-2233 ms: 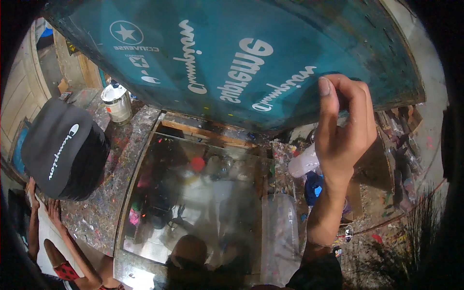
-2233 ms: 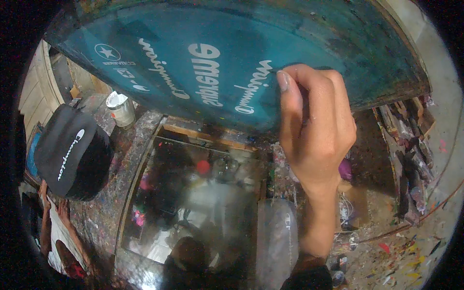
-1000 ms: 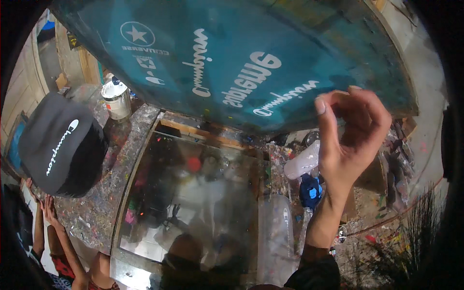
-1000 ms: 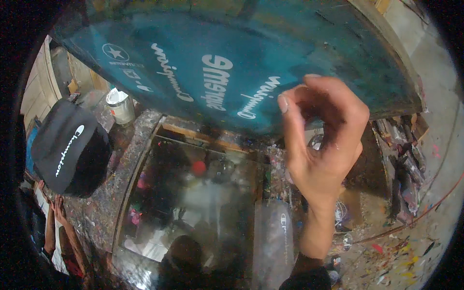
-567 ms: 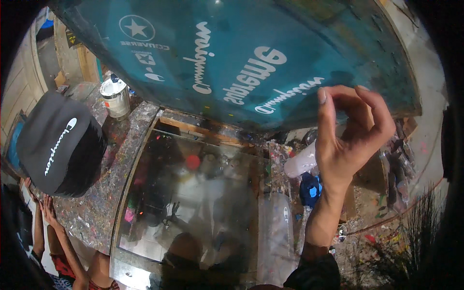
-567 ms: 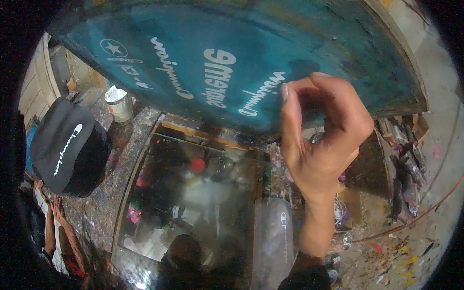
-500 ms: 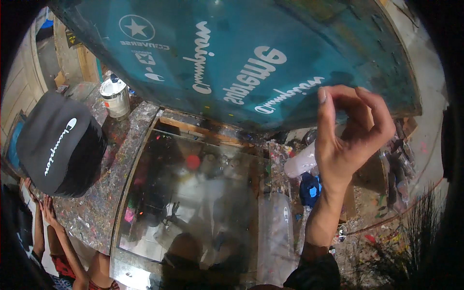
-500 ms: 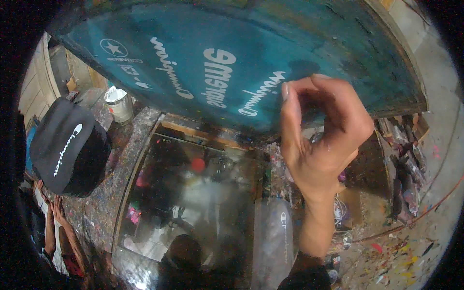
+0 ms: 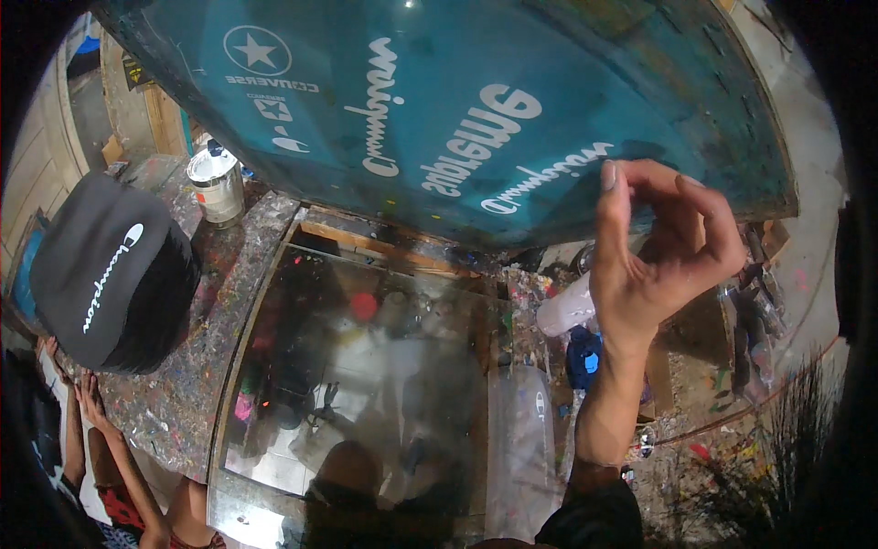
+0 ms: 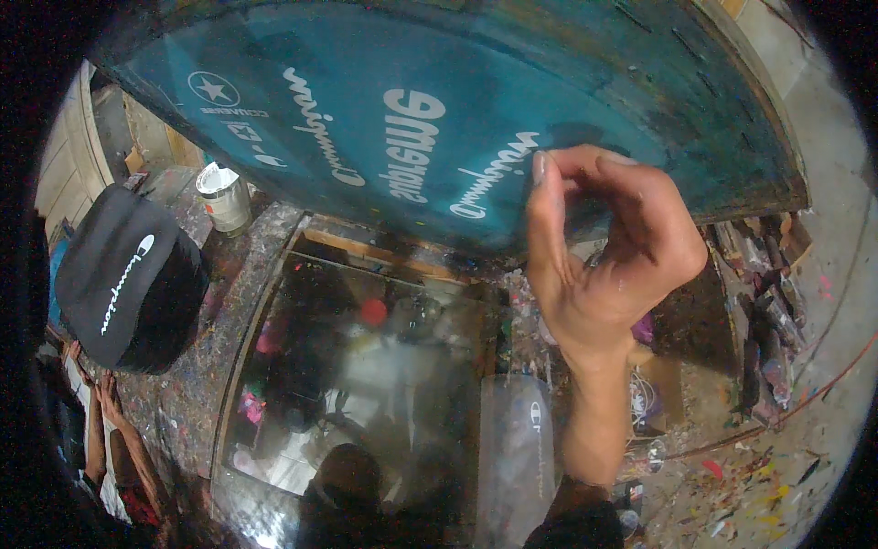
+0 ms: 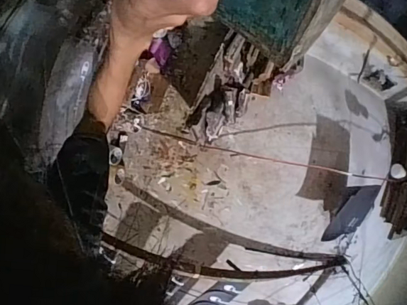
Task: The person performs screen printing on black bags. They apply white ink through a mesh screen using a squeegee, lift the screen, and place the finished bags aside. They also use scissors to cut small pieces of material.
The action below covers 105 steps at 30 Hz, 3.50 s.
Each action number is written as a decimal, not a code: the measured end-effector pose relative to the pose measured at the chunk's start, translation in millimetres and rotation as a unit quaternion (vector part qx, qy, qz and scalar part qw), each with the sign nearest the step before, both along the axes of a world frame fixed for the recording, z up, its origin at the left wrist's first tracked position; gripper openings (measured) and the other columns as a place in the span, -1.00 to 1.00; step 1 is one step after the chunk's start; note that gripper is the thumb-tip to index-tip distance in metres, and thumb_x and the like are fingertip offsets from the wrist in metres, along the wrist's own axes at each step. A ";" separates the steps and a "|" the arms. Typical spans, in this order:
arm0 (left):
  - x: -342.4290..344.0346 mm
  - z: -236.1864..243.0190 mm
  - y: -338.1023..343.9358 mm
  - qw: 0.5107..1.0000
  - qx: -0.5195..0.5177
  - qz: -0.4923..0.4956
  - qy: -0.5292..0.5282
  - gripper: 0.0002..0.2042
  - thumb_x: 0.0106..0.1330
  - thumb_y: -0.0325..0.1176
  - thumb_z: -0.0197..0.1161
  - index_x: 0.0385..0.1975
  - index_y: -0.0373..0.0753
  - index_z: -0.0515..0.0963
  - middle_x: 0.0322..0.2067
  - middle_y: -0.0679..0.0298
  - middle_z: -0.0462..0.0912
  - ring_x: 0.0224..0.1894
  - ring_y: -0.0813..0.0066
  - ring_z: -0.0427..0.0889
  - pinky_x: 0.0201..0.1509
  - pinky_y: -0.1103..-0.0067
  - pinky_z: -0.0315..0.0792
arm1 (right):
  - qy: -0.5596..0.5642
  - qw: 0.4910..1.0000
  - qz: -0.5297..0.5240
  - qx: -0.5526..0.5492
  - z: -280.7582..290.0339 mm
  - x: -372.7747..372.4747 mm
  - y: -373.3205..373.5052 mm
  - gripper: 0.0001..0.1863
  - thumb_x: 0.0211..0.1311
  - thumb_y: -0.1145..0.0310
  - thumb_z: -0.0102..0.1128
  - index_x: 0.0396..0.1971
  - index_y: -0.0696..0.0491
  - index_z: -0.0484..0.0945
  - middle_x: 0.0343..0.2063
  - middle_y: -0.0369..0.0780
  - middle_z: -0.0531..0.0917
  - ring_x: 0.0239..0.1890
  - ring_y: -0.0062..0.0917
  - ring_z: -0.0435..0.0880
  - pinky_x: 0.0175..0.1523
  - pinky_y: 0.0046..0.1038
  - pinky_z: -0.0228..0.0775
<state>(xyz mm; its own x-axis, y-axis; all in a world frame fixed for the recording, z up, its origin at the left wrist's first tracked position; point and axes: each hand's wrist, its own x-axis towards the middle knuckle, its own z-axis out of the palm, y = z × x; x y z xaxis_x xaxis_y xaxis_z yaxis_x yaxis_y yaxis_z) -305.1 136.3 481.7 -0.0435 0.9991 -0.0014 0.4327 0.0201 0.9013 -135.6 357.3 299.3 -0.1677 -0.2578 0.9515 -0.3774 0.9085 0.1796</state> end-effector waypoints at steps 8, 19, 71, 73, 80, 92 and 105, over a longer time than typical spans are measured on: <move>2.9 -1.5 -0.8 1.000 0.004 0.000 0.000 -0.50 0.42 -0.16 0.28 0.16 -0.47 0.51 -0.07 0.03 0.73 -0.25 0.46 0.77 -0.12 0.60 0.68 | 0.033 0.999 0.028 -0.005 -2.4 -4.2 -1.1 -0.42 0.14 0.76 0.36 0.05 0.13 0.23 -0.30 -0.04 0.67 -0.29 -0.48 0.70 -0.19 -0.53 0.57; 0.2 1.8 -1.3 1.000 0.007 -0.002 0.002 -0.50 0.41 -0.16 0.29 0.16 -0.46 0.51 -0.07 0.04 0.73 -0.24 0.46 0.77 -0.11 0.60 0.68 | 0.080 0.990 0.106 -0.039 -4.8 -13.6 -2.5 -0.56 0.09 0.77 0.40 -0.10 0.24 0.38 -0.36 -0.06 0.69 -0.35 -0.52 0.69 -0.24 -0.56 0.55; 3.7 4.6 5.8 1.000 0.015 -0.022 0.017 -0.47 0.37 -0.13 0.34 0.15 -0.45 0.52 -0.04 0.06 0.72 -0.18 0.46 0.75 -0.06 0.60 0.66 | 0.060 0.997 0.040 -0.037 -7.9 -12.8 -5.6 -0.32 0.11 0.74 0.40 0.16 0.16 0.20 -0.33 -0.10 0.63 -0.37 -0.54 0.65 -0.24 -0.57 0.51; 3.7 5.4 6.6 0.999 0.017 -0.026 0.017 -0.47 0.37 -0.13 0.35 0.15 -0.45 0.52 -0.04 0.06 0.72 -0.18 0.46 0.74 -0.06 0.60 0.66 | 0.062 0.997 0.040 -0.034 -8.2 -12.7 -4.7 -0.32 0.11 0.74 0.41 0.15 0.16 0.20 -0.32 -0.10 0.63 -0.37 -0.54 0.65 -0.24 -0.57 0.52; 5.8 8.2 7.1 0.999 0.014 -0.029 0.022 -0.47 0.36 -0.13 0.35 0.15 -0.45 0.52 -0.04 0.07 0.72 -0.17 0.46 0.74 -0.05 0.60 0.66 | 0.052 0.997 0.039 -0.050 -9.6 -11.7 -5.4 -0.32 0.12 0.74 0.38 0.16 0.15 0.19 -0.28 -0.09 0.63 -0.33 -0.53 0.65 -0.19 -0.56 0.52; 8.3 8.1 7.0 0.999 0.012 -0.036 0.024 -0.46 0.35 -0.12 0.36 0.15 -0.45 0.53 -0.03 0.07 0.71 -0.15 0.47 0.74 -0.04 0.60 0.65 | 0.040 0.997 0.033 -0.061 -10.8 -10.1 -6.1 -0.34 0.16 0.73 0.36 0.18 0.13 0.19 -0.27 -0.10 0.65 -0.29 -0.54 0.65 -0.15 -0.56 0.51; 8.2 9.2 10.7 0.999 0.009 -0.041 0.028 -0.46 0.34 -0.11 0.38 0.15 -0.44 0.53 -0.02 0.08 0.71 -0.14 0.47 0.73 -0.03 0.60 0.65 | 0.054 0.996 0.038 -0.062 -11.5 -13.0 -6.3 -0.35 0.12 0.74 0.39 0.13 0.19 0.21 -0.27 -0.09 0.61 -0.31 -0.54 0.65 -0.19 -0.57 0.52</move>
<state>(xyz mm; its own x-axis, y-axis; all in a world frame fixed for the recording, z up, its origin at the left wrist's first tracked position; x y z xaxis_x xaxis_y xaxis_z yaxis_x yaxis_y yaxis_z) -296.9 147.0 490.9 0.0397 0.9991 0.0162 0.4820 -0.0333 0.8755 -148.6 351.0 287.8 -0.0479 -0.1444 0.9884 -0.4310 0.8956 0.1100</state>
